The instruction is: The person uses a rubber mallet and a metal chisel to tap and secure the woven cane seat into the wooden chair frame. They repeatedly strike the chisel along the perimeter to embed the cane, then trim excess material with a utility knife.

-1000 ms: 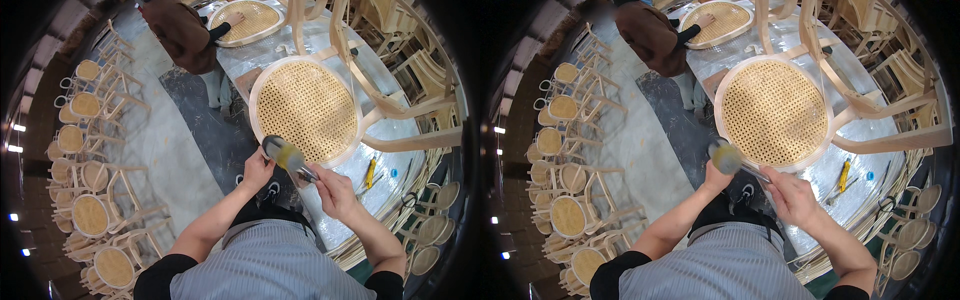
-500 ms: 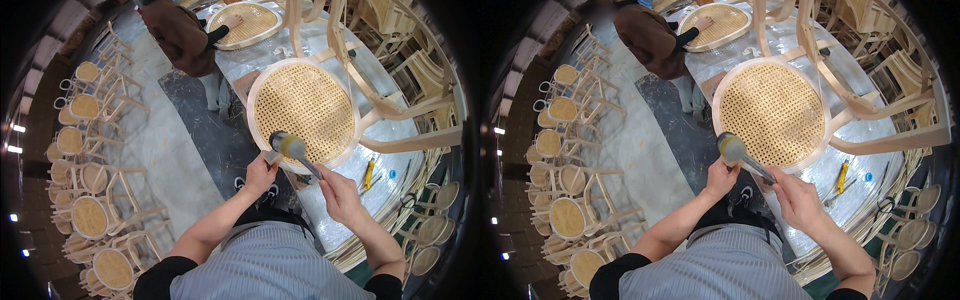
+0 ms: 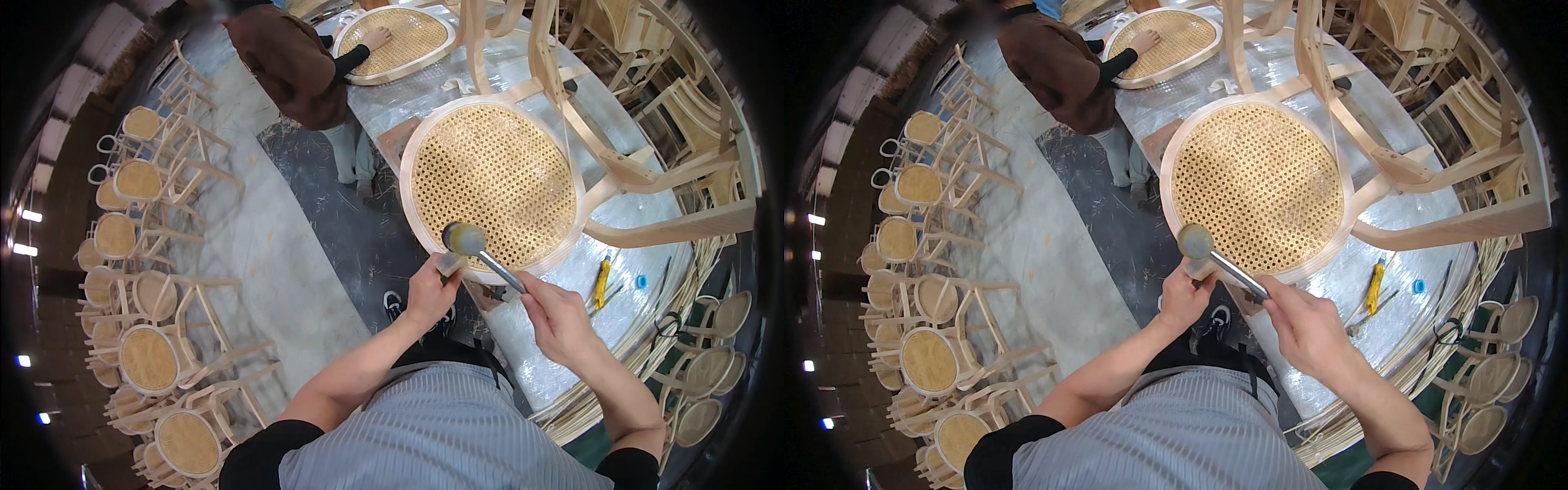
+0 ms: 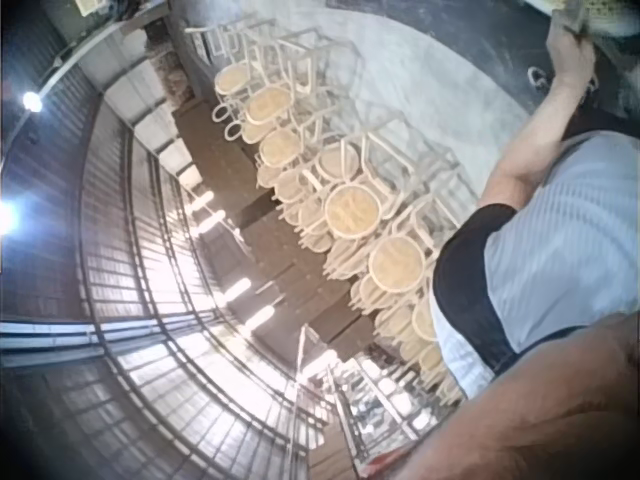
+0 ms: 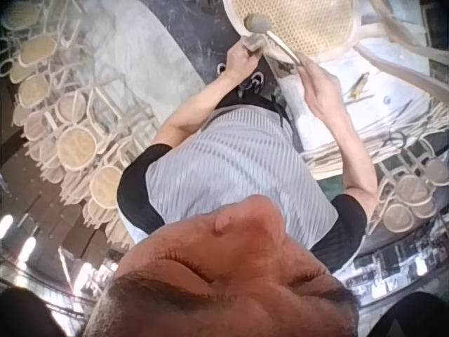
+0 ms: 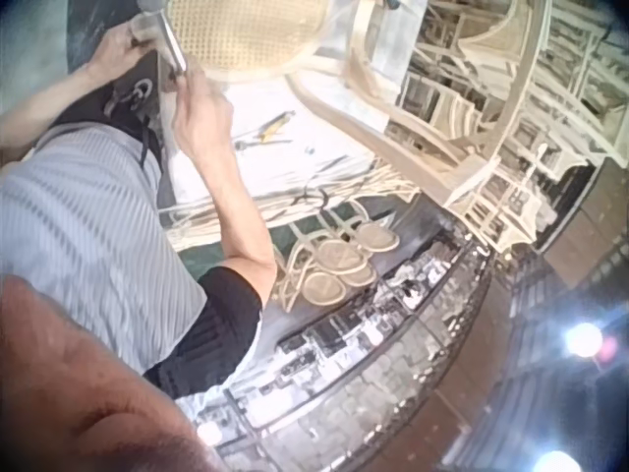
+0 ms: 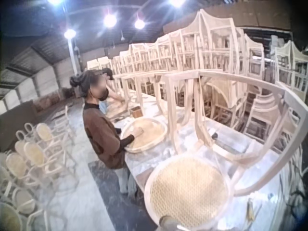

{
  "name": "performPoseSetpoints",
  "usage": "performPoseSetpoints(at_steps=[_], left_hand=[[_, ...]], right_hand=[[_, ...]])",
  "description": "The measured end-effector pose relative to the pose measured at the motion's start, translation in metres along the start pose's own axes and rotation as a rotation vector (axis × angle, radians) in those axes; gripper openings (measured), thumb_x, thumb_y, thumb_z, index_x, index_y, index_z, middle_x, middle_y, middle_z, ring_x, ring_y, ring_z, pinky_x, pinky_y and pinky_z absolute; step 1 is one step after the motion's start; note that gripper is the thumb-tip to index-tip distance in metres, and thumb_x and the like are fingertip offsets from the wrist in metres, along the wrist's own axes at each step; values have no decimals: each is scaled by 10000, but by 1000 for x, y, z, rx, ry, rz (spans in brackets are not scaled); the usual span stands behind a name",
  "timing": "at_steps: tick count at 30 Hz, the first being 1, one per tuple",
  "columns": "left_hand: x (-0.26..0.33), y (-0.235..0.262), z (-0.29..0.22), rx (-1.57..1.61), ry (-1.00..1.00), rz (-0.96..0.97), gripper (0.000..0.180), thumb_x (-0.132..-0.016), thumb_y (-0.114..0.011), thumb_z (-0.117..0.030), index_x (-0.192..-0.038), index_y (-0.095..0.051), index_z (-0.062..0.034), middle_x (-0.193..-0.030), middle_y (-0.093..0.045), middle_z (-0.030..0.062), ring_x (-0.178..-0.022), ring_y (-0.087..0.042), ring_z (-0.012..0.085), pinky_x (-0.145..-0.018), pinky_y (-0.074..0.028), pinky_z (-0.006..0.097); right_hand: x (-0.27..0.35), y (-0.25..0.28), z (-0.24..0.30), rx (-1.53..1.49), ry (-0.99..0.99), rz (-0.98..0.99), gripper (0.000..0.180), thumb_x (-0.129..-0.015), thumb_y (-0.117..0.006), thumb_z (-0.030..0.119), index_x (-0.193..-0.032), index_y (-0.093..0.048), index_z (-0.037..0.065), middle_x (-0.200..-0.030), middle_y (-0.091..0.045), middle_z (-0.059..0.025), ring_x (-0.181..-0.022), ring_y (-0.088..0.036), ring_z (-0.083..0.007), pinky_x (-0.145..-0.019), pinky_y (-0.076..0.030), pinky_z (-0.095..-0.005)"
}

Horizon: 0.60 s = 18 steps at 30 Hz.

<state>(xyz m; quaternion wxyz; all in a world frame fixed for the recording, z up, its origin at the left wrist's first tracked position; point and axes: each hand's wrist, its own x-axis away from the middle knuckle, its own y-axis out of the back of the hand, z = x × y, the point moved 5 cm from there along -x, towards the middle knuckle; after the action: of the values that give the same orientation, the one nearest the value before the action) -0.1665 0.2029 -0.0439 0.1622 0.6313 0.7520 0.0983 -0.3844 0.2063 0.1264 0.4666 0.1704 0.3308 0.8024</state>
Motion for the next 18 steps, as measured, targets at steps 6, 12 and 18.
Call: performPoseSetpoints(at_steps=[6, 12, 18], left_hand=[[0, -5, -8, -33, -45, 17, 199, -979, -787, -122, -1117, -672, -39, -995, -769, 184, -950, -782, 366, -803, -602, 390], [-1, -6, -8, 33, -31, 35, 183, -979, -779, -109, -1106, -672, -33, -997, -765, 181, -943, -778, 363, -788, -598, 391], [0, -4, 4, -40, -24, 83, 287, -963, -785, -83, -1233, -700, -40, -1088, -789, 156, -1022, -784, 307, -872, -592, 369]], right_hand=[[9, -1, -15, 96, -5, 44, 461, -995, -664, -22, -1453, -627, 14, -1022, -756, -226, -849, -756, -441, -746, -611, -478], [10, 6, -10, 37, -7, 1, 408, -1012, -661, 19, -1419, -644, 7, -993, -752, -238, -843, -752, -439, -733, -604, -476], [6, 18, 9, 44, -48, -15, 394, -1015, -669, 63, -1407, -655, 35, -966, -754, -236, -822, -757, -430, -728, -612, -481]])
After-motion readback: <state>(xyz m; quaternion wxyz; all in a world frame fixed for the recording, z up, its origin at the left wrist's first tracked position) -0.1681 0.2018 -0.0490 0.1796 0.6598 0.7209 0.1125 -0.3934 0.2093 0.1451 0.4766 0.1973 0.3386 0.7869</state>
